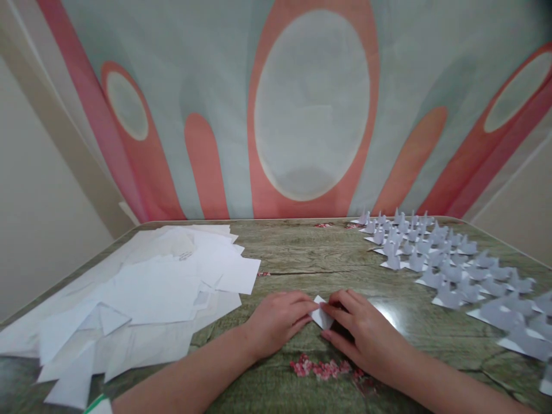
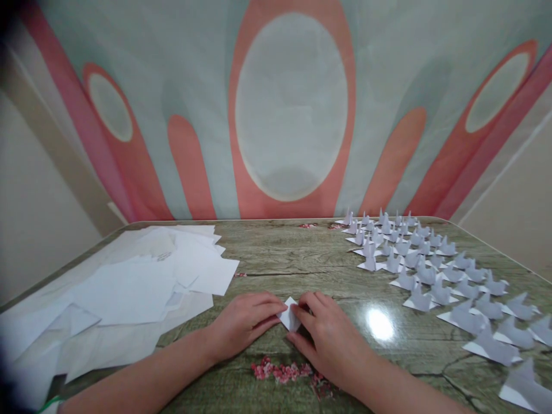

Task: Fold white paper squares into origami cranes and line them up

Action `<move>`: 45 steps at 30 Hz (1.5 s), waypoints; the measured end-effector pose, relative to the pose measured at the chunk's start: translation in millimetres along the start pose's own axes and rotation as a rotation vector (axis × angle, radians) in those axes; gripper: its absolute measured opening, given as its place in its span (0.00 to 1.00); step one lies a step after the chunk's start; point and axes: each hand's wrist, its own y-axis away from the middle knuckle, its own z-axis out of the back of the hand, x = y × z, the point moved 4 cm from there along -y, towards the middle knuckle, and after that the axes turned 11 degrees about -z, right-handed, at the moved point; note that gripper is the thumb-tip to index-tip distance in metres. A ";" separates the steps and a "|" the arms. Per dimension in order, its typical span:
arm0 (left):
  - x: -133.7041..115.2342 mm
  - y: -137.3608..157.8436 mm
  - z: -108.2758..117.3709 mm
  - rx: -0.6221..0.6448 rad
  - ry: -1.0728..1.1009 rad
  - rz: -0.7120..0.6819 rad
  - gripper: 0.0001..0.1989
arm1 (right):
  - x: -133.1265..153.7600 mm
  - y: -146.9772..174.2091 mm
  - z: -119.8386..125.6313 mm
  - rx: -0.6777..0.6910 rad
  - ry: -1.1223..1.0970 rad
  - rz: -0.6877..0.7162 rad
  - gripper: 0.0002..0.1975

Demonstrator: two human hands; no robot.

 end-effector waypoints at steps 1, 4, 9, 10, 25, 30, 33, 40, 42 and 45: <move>-0.5 0.0 -0.1 0.001 -0.004 -0.008 0.11 | 0.3 0.2 0.4 0.000 0.004 0.005 0.11; -1.2 -0.1 -1.3 0.005 -0.025 -0.039 0.11 | -0.2 -0.6 1.1 0.003 0.012 0.019 0.11; -2.5 -0.5 -2.5 0.022 -0.173 -0.112 0.11 | -3.0 -2.0 2.1 0.004 0.015 0.056 0.12; -3.0 -0.5 -2.2 0.025 -0.206 -0.126 0.11 | -3.3 -2.2 2.6 -0.002 0.014 0.067 0.12; -6.3 -2.1 1.5 0.011 -0.165 -0.155 0.11 | -5.1 -4.8 3.6 -0.028 -0.001 0.144 0.10; -6.0 -2.3 3.0 -0.011 -0.101 -0.110 0.10 | -6.2 -5.1 3.4 -0.028 -0.014 0.156 0.11; -5.3 -3.0 2.0 -0.015 -0.095 -0.095 0.10 | -7.4 -5.2 2.8 -0.020 -0.027 0.147 0.11; -3.6 -7.0 -1.0 -0.007 -0.111 -0.052 0.09 | -7.2 -5.8 4.7 -0.019 -0.047 0.155 0.12; -2.7 -8.7 -2.0 -0.007 -0.106 -0.032 0.09 | -7.0 -6.8 5.7 -0.007 -0.057 0.146 0.12; -1.5 -10.9 -2.9 -0.011 -0.079 -0.018 0.08 | -8.0 -9.5 5.9 0.013 -0.092 0.122 0.12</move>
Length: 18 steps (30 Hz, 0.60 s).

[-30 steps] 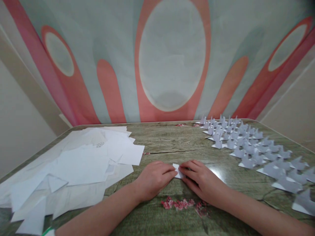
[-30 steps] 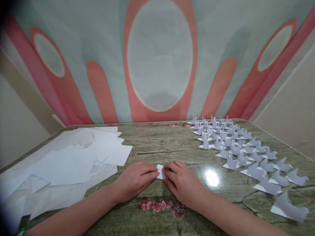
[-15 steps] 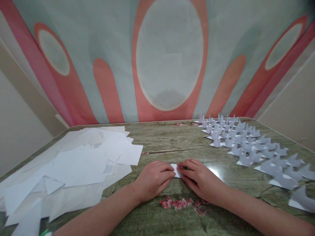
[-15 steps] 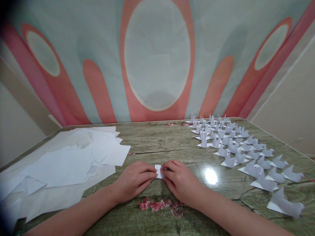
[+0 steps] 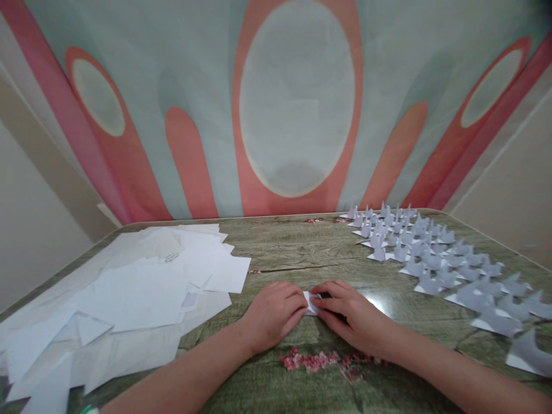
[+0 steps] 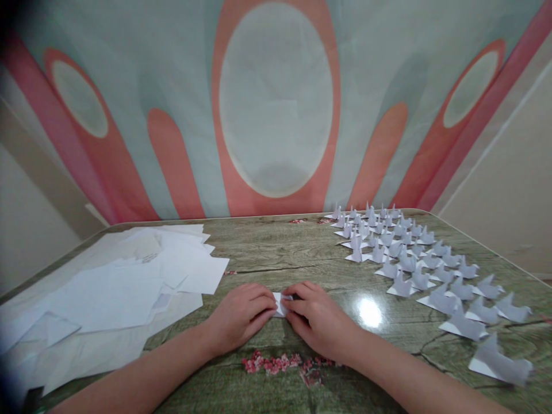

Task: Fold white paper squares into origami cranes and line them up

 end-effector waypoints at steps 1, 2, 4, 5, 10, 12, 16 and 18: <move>0.4 -0.5 -0.1 -0.002 0.012 0.004 0.08 | -1.1 -1.0 -0.2 0.000 -0.019 -0.011 0.12; 0.8 -1.0 -0.1 -0.004 0.026 0.010 0.08 | -2.4 -2.1 -0.5 -0.003 -0.040 -0.024 0.12; 1.8 -1.4 0.0 -0.008 0.060 0.030 0.08 | -5.7 -4.0 -1.9 0.001 -0.080 -0.054 0.13; 2.2 -1.6 0.2 -0.011 0.080 0.044 0.07 | -7.4 -4.7 -2.8 0.005 -0.096 -0.069 0.12; 2.8 -2.8 2.1 -0.036 0.188 0.111 0.07 | -13.8 -6.1 -5.3 0.026 -0.148 -0.127 0.11; 3.4 -4.0 2.5 -0.049 0.222 0.148 0.06 | -15.2 -6.4 -5.4 0.038 -0.165 -0.131 0.11; 7.2 -8.2 0.0 -0.046 0.250 0.243 0.06 | -17.0 -7.9 -4.3 0.057 -0.189 -0.116 0.12; 9.5 -11.0 -2.0 -0.040 0.253 0.281 0.05 | -17.7 -8.6 -3.5 0.068 -0.200 -0.110 0.12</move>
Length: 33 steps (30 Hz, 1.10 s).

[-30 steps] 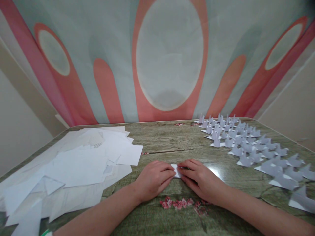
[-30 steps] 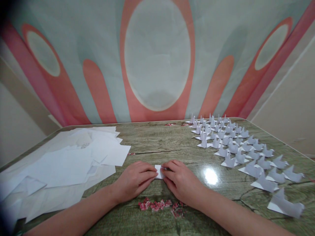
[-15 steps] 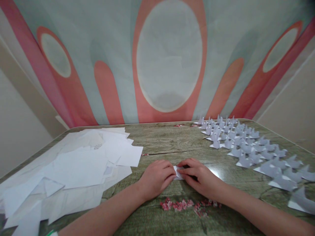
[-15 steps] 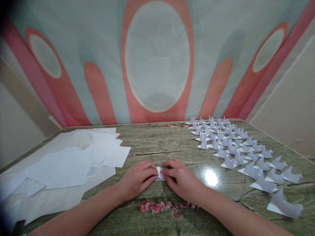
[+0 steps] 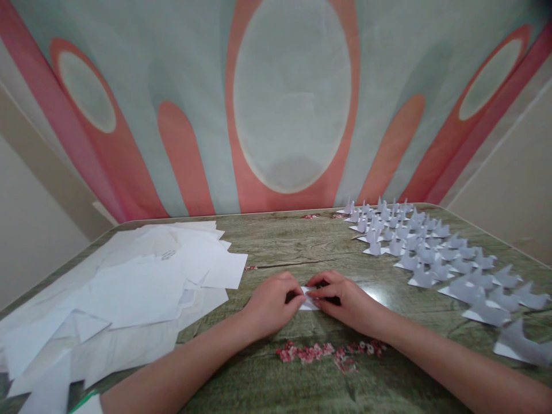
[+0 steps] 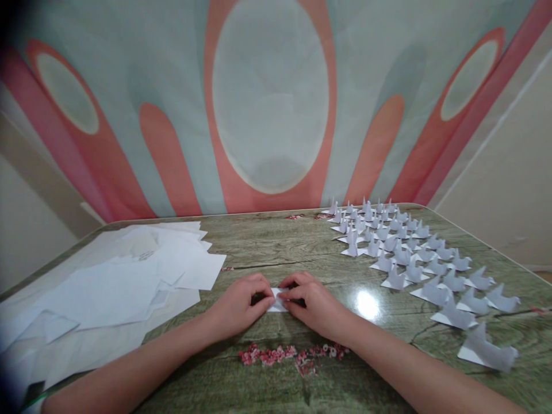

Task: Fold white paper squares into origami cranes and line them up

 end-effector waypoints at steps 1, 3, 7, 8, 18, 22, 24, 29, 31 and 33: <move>0.8 -1.7 -0.9 0.001 0.001 0.018 0.05 | -0.2 -0.3 0.4 0.008 -0.005 0.001 0.12; 1.8 -4.4 -2.6 0.006 0.004 0.053 0.05 | -0.8 -0.7 1.1 0.024 -0.013 0.000 0.12; 1.4 -5.6 -4.5 -0.017 -0.005 0.093 0.05 | -1.7 0.0 1.8 0.041 -0.016 0.015 0.12; 1.0 -5.1 -4.6 -0.026 -0.010 0.094 0.05 | -1.8 0.5 1.9 0.039 -0.012 0.021 0.11; -2.0 -0.8 -5.8 -0.067 -0.061 0.078 0.04 | 5.7 6.1 4.4 0.025 0.140 0.118 0.13; -2.2 0.1 -6.0 -0.075 -0.063 0.073 0.04 | 8.4 9.7 6.3 0.044 0.219 0.149 0.19; -1.9 0.2 -6.2 -0.073 -0.062 0.070 0.04 | 9.6 12.0 6.4 0.068 0.268 0.160 0.21; -1.5 -0.6 -5.8 -0.058 -0.065 0.084 0.04 | 11.2 17.9 6.5 0.152 0.385 0.165 0.27; -1.8 -1.0 -5.7 -0.053 -0.067 0.090 0.05 | 12.1 20.5 7.1 0.194 0.420 0.168 0.30; -2.2 -1.3 -5.7 -0.048 -0.069 0.089 0.05 | 13.3 22.9 8.0 0.230 0.446 0.168 0.33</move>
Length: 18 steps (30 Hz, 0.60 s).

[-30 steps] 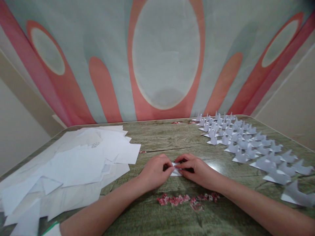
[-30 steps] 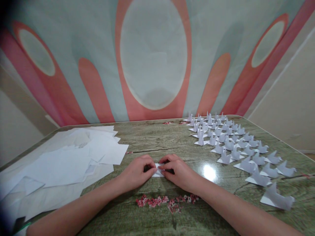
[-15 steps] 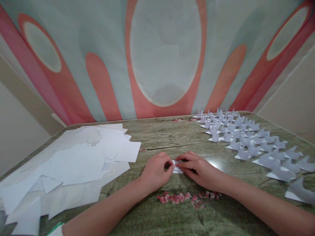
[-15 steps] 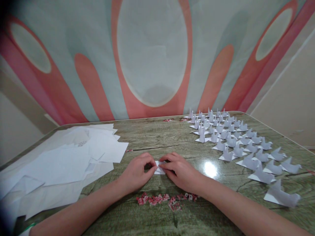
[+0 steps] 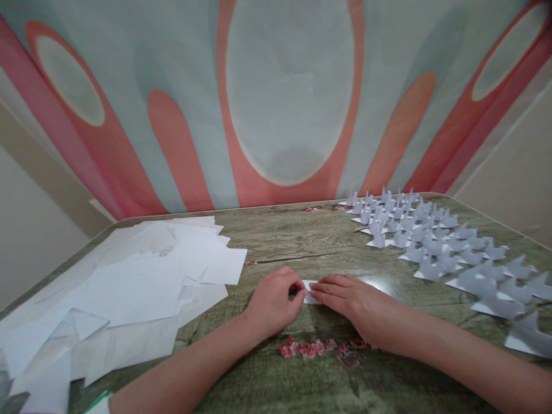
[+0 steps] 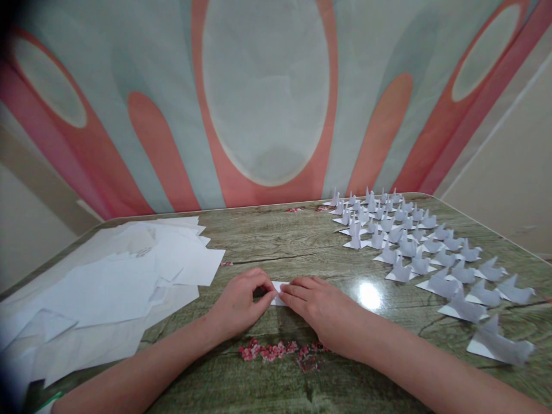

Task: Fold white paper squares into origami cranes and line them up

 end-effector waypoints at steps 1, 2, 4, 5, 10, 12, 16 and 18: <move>-0.3 -0.1 0.1 0.002 -0.002 -0.002 0.05 | 0.8 1.1 0.6 0.014 0.008 0.002 0.33; -0.4 -0.2 0.2 0.003 -0.005 -0.003 0.05 | 1.6 2.1 1.4 0.024 0.015 0.004 0.33; -0.6 -0.3 0.7 0.008 -0.010 -0.003 0.06 | 3.4 3.9 3.3 0.032 0.026 0.000 0.33; -0.5 -0.4 1.1 0.010 -0.014 -0.001 0.06 | 4.4 4.6 4.3 0.034 0.032 0.000 0.32; 0.3 -1.2 1.6 0.031 -0.033 0.006 0.06 | 9.4 7.5 7.5 0.015 0.102 0.016 0.27; 0.1 -1.7 1.5 0.033 -0.036 0.001 0.06 | 10.6 8.0 7.7 -0.018 0.133 0.018 0.25; -1.3 -1.6 2.2 0.033 -0.044 -0.012 0.06 | 12.3 7.9 3.2 -0.086 0.192 0.035 0.21; -2.3 -1.1 2.8 0.031 -0.054 -0.016 0.06 | 12.7 7.4 -1.4 -0.121 0.226 0.034 0.20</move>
